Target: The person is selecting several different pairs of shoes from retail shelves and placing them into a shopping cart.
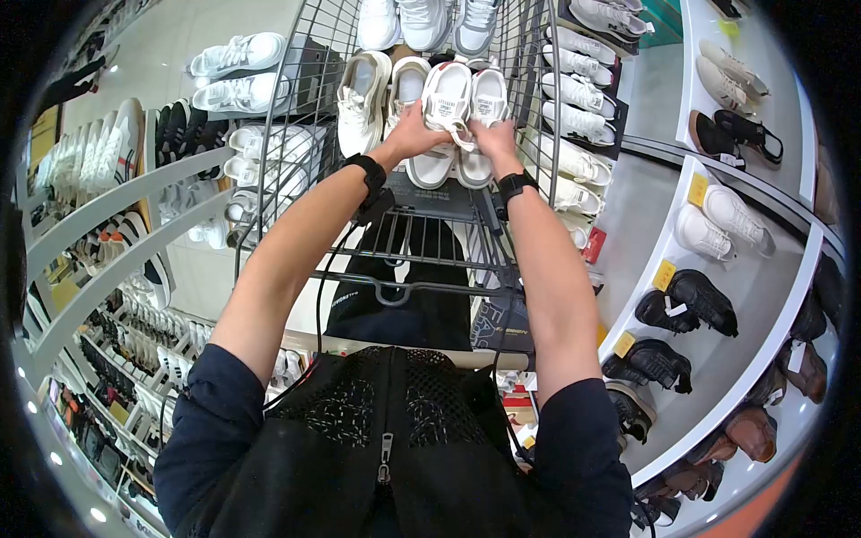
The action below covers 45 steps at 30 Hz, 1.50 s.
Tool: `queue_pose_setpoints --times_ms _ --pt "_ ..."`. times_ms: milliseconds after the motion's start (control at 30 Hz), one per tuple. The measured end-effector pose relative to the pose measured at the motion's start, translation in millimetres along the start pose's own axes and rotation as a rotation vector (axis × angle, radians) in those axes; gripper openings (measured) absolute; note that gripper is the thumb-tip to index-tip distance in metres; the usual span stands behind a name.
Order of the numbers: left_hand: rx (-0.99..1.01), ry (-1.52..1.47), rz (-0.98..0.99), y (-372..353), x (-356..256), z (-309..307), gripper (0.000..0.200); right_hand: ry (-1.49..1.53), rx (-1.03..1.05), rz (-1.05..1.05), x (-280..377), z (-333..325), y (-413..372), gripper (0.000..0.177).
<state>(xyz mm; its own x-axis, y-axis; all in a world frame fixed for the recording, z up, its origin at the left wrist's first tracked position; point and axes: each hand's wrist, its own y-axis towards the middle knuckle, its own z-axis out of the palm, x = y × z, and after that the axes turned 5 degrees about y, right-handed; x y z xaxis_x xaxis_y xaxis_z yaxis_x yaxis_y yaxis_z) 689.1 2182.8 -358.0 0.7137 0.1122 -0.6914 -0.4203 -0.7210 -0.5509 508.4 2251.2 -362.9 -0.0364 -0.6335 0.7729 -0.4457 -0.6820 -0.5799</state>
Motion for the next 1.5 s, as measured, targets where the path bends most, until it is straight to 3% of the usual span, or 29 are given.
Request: queue_pose_setpoints --times_ms 67,100,167,200,267,333,367,400,500,633,733,767,933,1033,1200,1300,1467,1500 --pt "-0.067 0.071 0.049 0 -3 0 0.108 -0.076 0.035 0.097 -5 5 4 0.035" --pt "-0.067 0.072 0.048 2 -3 -5 0.108 -0.111 0.053 0.074 -15 4 14 0.061" --pt "0.238 0.134 0.086 6 -6 -23 0.082 -0.187 -0.013 -0.008 -53 -1 50 0.065" --pt "0.216 0.233 0.088 9 -3 -24 0.062 -0.262 -0.08 -0.095 -62 -3 60 0.069" --pt "0.209 0.302 0.061 8 -4 -46 0.058 -0.22 -0.101 -0.06 -4 -5 24 0.074" --pt "0.088 0.404 0.071 13 5 -67 0.055 -0.456 -0.077 -0.163 33 -3 4 0.071" --pt "0.012 0.461 0.113 11 6 -76 0.054 -0.646 -0.044 -0.113 42 1 -2 0.065" --pt "0.008 0.467 0.115 13 12 -83 0.054 -0.641 -0.045 -0.118 49 3 -11 0.065" --pt "0.094 0.521 0.137 22 22 -89 0.051 -0.906 -0.019 -0.406 61 9 -33 0.061" --pt "0.263 0.698 0.103 11 6 -73 0.053 -0.653 0.128 -0.407 49 6 -11 0.051" --pt "0.204 0.641 -0.037 20 -6 -55 0.049 -0.68 0.2 -0.426 57 2 -9 0.049" --pt "0.101 0.672 0.021 24 6 -47 0.041 -0.678 0.248 -0.425 61 2 -8 0.05" --pt "0.122 0.802 0.137 28 15 -56 0.031 -0.769 0.266 -0.471 73 14 -21 0.049" --pt "0.163 0.883 0.308 17 10 -75 0.026 -0.827 0.216 -0.492 84 16 -22 0.04" --pt "0.141 0.911 0.319 -2 1 -102 0.022 -0.899 0.332 -0.5 87 17 -11 0.037" --pt "0.048 0.877 0.381 -4 -2 -111 0.02 -0.907 0.308 -0.457 85 25 -12 0.037" --pt "0.028 0.795 0.314 4 13 -96 0.023 -0.853 0.222 -0.617 70 53 -7 0.036" --pt "0.013 0.757 0.284 6 16 -88 0.023 -0.877 0.2 -0.535 68 60 -6 0.036"
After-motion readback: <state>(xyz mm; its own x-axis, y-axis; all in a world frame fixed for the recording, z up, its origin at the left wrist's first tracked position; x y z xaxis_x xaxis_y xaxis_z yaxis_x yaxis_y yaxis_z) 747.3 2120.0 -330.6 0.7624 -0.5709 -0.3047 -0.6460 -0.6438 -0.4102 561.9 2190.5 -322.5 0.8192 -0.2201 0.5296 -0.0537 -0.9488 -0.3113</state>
